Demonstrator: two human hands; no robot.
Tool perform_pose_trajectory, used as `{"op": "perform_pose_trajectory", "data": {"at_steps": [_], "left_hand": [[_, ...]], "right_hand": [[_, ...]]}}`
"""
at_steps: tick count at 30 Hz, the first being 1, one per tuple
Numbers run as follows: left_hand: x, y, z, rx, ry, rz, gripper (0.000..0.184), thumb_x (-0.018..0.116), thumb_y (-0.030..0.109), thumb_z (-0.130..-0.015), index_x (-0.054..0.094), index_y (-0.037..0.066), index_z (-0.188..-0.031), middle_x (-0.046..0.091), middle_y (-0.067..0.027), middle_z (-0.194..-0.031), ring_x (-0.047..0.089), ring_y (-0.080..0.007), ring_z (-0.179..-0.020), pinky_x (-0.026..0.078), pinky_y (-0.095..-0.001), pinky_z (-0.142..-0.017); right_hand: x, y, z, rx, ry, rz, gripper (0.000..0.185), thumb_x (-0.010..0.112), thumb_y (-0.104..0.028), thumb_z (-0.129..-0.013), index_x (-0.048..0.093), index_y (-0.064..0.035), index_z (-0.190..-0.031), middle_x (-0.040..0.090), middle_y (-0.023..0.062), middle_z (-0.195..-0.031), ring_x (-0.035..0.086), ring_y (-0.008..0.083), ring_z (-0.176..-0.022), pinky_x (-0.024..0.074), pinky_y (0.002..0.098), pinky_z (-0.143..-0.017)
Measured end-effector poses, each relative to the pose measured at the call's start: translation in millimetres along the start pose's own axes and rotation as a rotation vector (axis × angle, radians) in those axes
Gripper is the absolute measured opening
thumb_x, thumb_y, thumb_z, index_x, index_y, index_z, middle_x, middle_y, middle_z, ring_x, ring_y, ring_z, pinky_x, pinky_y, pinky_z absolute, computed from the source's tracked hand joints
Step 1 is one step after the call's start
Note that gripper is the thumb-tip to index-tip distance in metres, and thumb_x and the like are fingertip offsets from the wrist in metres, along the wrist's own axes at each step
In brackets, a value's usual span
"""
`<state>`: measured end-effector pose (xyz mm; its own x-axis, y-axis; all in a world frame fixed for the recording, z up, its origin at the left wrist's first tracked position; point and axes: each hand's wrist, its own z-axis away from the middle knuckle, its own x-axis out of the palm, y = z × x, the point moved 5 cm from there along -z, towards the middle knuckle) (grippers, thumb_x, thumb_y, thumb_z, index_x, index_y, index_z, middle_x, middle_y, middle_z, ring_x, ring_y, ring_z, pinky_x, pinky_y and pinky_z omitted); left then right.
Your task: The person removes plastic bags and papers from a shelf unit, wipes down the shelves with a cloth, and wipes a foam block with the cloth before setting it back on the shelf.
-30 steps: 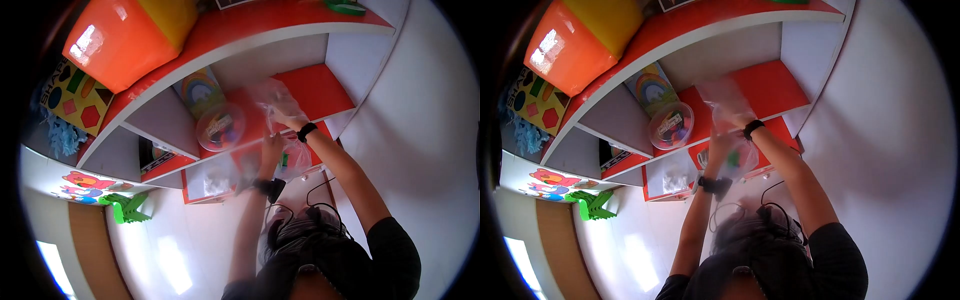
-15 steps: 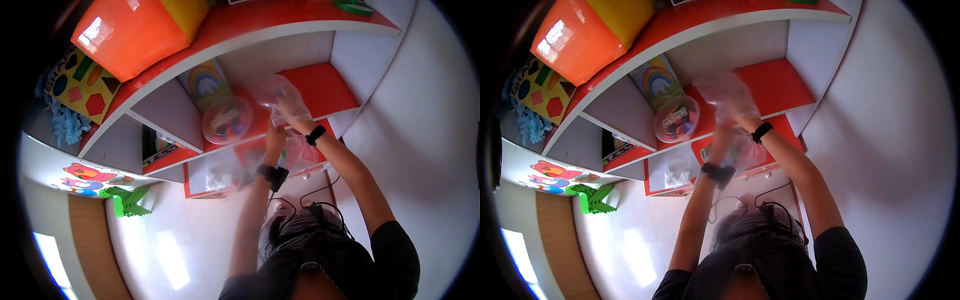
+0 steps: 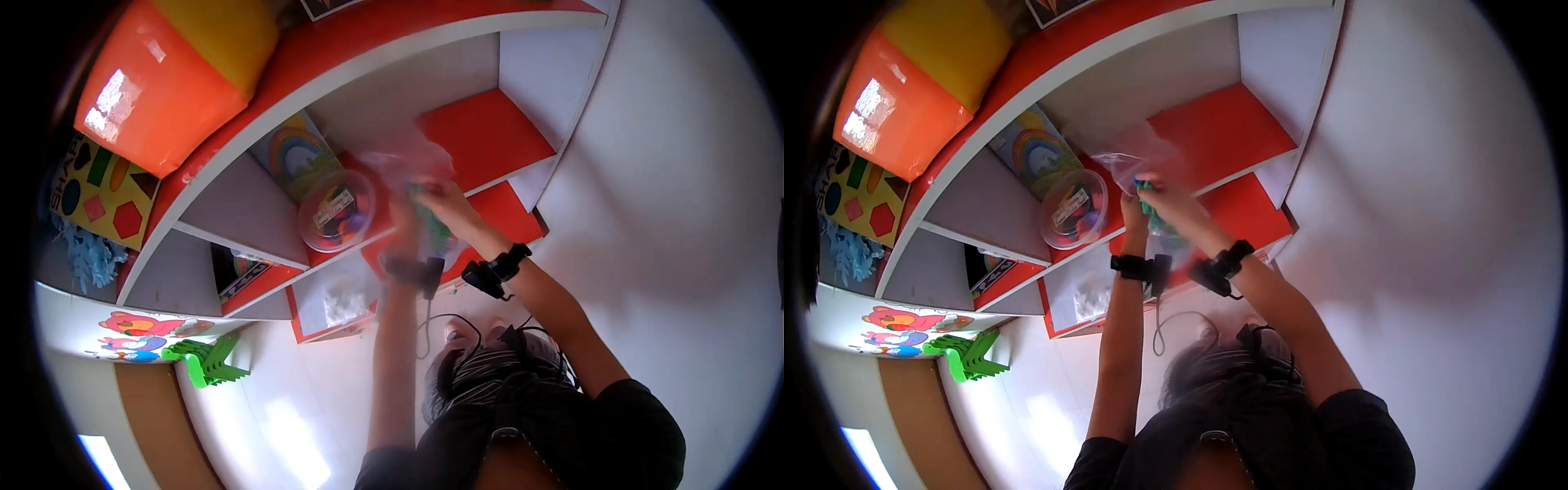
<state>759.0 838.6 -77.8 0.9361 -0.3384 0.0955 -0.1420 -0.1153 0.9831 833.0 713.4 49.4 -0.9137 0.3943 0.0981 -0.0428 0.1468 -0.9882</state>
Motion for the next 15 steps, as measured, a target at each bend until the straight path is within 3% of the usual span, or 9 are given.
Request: {"op": "perform_pose_trajectory", "data": {"at_steps": [1, 3, 5, 7, 8, 11, 15], "left_hand": [[-1.5, 11.6, 1.5, 0.024, 0.04, -0.125, 0.025, 0.052, 0.014, -0.08, 0.053, -0.002, -0.099, 0.06, -0.0115, -0.085, 0.06, -0.0217, -0.076, 0.047, -0.0317, -0.064], [-21.1, -26.3, -27.3, 0.27, -0.175, -0.691, 0.022, 0.045, 0.014, -0.081, 0.054, -0.001, -0.095, 0.058, -0.007, -0.074, 0.055, -0.0135, -0.066, 0.044, -0.027, -0.057], [-8.0, 5.5, -1.7, -0.354, -0.125, 0.111, 0.02, 0.043, 0.01, -0.08, 0.054, -0.001, -0.093, 0.056, -0.0064, -0.068, 0.052, -0.0122, -0.061, 0.043, -0.0264, -0.055], [-9.8, -1.3, 1.2, -0.229, -0.1, 0.096, 0.018, 0.042, 0.01, -0.08, 0.053, 0.0, -0.09, 0.054, -0.0051, -0.066, 0.049, -0.0118, -0.058, 0.041, -0.0254, -0.052], [-11.4, -3.3, 1.3, -0.165, -0.09, 0.085, 0.017, 0.041, 0.009, -0.08, 0.053, 0.001, -0.088, 0.053, -0.0045, -0.065, 0.048, -0.0116, -0.056, 0.039, -0.0249, -0.051], [-9.2, 10.0, 16.3, -0.185, 0.021, 0.07, 0.012, 0.041, 0.007, -0.08, 0.052, 0.002, -0.083, 0.052, -0.0035, -0.066, 0.048, -0.0114, -0.057, 0.037, -0.0244, -0.049], [-0.1, 23.9, 27.5, -0.165, 0.076, 0.186, 0.012, 0.041, 0.006, -0.08, 0.051, 0.002, -0.085, 0.053, -0.0037, -0.071, 0.048, -0.011, -0.059, 0.037, -0.0243, -0.049]], "right_hand": [[0.3, -4.7, 4.6, -0.058, 0.011, 0.093, 0.029, 0.057, -0.01, -0.076, 0.057, -0.002, -0.104, 0.059, 0.0047, -0.085, 0.055, 0.0083, -0.072, 0.0445, 0.0222, -0.061], [-11.7, -14.1, 4.1, 0.003, -0.084, 0.191, 0.03, 0.057, -0.011, -0.076, 0.057, -0.0014, -0.105, 0.059, 0.0052, -0.086, 0.055, 0.0092, -0.073, 0.0448, 0.0234, -0.063], [-24.4, -14.3, 2.0, 0.053, -0.244, 0.321, 0.031, 0.057, -0.011, -0.076, 0.057, -0.0015, -0.105, 0.059, 0.0058, -0.085, 0.055, 0.0099, -0.073, 0.0449, 0.024, -0.063], [-27.1, -18.7, 3.9, 0.084, -0.463, 0.479, 0.031, 0.057, -0.012, -0.076, 0.057, -0.0023, -0.106, 0.06, 0.0064, -0.085, 0.055, 0.0105, -0.073, 0.045, 0.0242, -0.063], [-33.7, -15.7, 9.0, 0.261, -0.508, 0.536, 0.032, 0.057, -0.013, -0.076, 0.057, -0.0026, -0.106, 0.06, 0.0073, -0.085, 0.056, 0.0117, -0.072, 0.0452, 0.0241, -0.062], [-28.9, -49.6, 31.3, 0.319, -0.613, 0.479, 0.033, 0.058, -0.015, -0.076, 0.056, -0.0009, -0.105, 0.06, 0.0086, -0.085, 0.056, 0.0133, -0.07, 0.0456, 0.0244, -0.062], [-26.0, -11.3, 32.3, 0.29, -0.705, 0.759, 0.033, 0.058, -0.017, -0.076, 0.056, -0.0003, -0.104, 0.06, 0.0134, -0.086, 0.057, 0.019, -0.071, 0.0462, 0.0285, -0.065]]}}
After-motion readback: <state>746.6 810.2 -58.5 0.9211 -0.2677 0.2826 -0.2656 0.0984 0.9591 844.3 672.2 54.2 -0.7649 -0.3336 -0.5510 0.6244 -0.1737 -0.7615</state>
